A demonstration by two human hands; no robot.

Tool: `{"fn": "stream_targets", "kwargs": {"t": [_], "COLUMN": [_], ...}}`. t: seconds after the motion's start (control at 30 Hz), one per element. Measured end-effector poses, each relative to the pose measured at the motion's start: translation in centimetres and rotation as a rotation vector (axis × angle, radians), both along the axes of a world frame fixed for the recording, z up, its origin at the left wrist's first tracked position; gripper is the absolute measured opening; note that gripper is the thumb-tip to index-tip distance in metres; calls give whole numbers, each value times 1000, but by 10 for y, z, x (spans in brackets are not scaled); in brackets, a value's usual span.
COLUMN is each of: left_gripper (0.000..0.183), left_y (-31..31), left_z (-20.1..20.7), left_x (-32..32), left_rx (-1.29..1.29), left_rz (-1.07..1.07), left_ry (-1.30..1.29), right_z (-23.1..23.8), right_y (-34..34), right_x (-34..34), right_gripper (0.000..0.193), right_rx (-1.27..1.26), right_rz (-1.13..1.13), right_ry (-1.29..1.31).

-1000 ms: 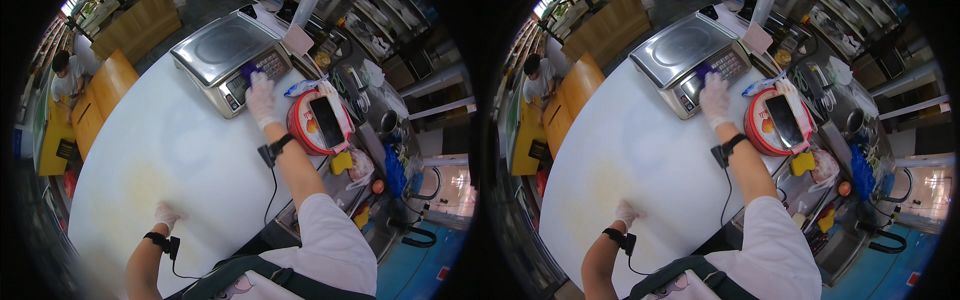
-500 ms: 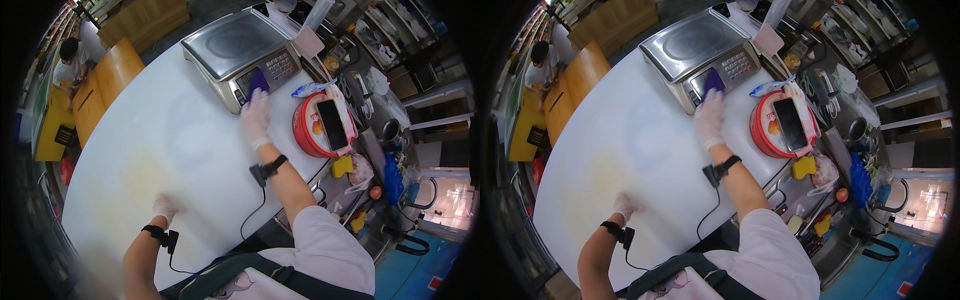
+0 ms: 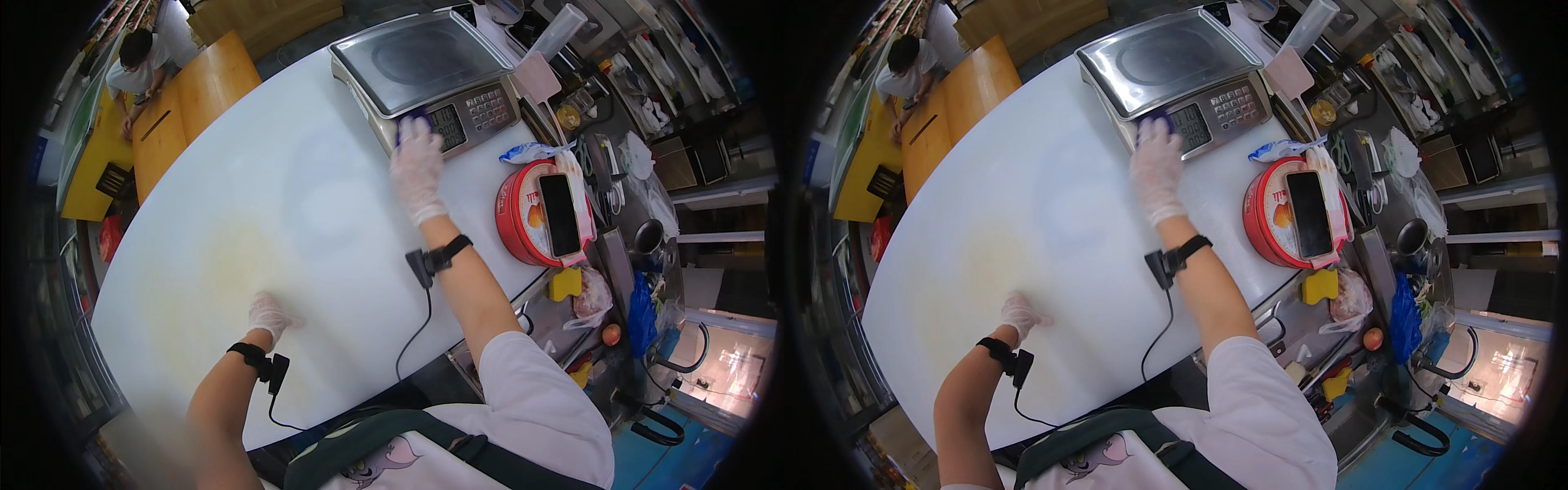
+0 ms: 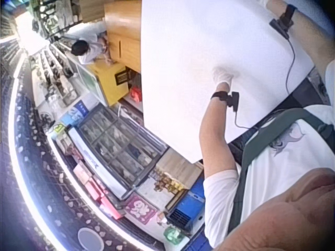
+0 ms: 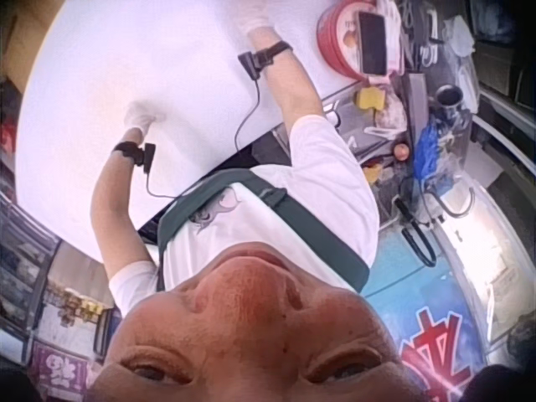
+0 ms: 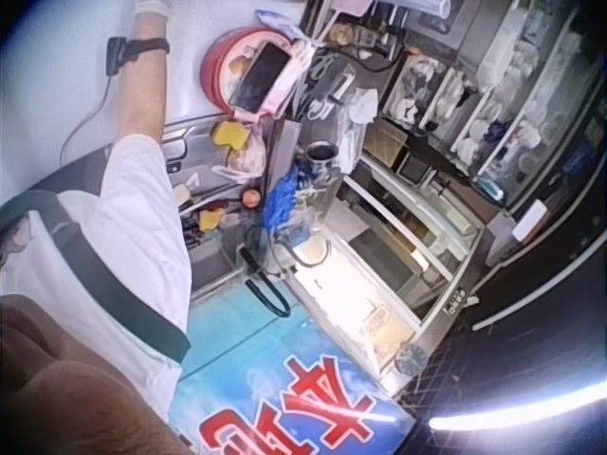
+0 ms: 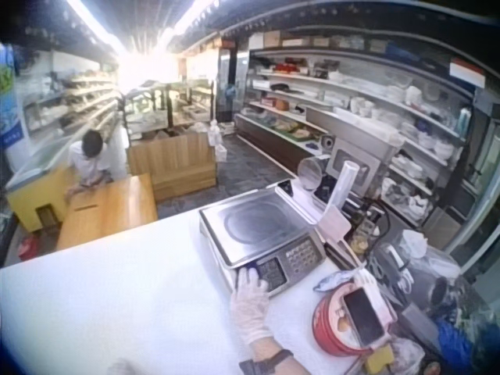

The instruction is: The person wipes a digital scale and a large white work surface using a cloth, then washes hands and several knives in a sink.

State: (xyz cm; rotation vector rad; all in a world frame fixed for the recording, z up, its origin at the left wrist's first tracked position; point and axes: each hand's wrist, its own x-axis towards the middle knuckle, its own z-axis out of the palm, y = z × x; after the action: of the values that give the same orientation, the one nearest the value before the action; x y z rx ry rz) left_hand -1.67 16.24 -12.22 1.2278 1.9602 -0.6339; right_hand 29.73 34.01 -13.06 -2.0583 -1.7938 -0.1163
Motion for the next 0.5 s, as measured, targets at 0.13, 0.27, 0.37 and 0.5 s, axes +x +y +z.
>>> {"fn": "stream_targets", "kwargs": {"t": [0.13, 0.27, 0.37, 0.5], "left_gripper": [61, 63, 63, 60], "left_y": [-6, -4, -12, -1], "left_z": [-8, -12, -10, -5], "left_x": [-1, 3, -7, 2], "left_rx": [94, 90, 110, 59], "left_rz": [80, 57, -58, -114], "left_ry": [84, 124, -18, 15], "right_z": [-23, -35, -2, 13], "right_y": [-37, -55, -41, -8], "right_x": [0, 21, 12, -3], "right_gripper": [40, 36, 42, 38], "right_rx": [126, 61, 85, 148], "right_rz": [315, 395, 433, 422], "right_ry": [-107, -7, 54, -108]}}
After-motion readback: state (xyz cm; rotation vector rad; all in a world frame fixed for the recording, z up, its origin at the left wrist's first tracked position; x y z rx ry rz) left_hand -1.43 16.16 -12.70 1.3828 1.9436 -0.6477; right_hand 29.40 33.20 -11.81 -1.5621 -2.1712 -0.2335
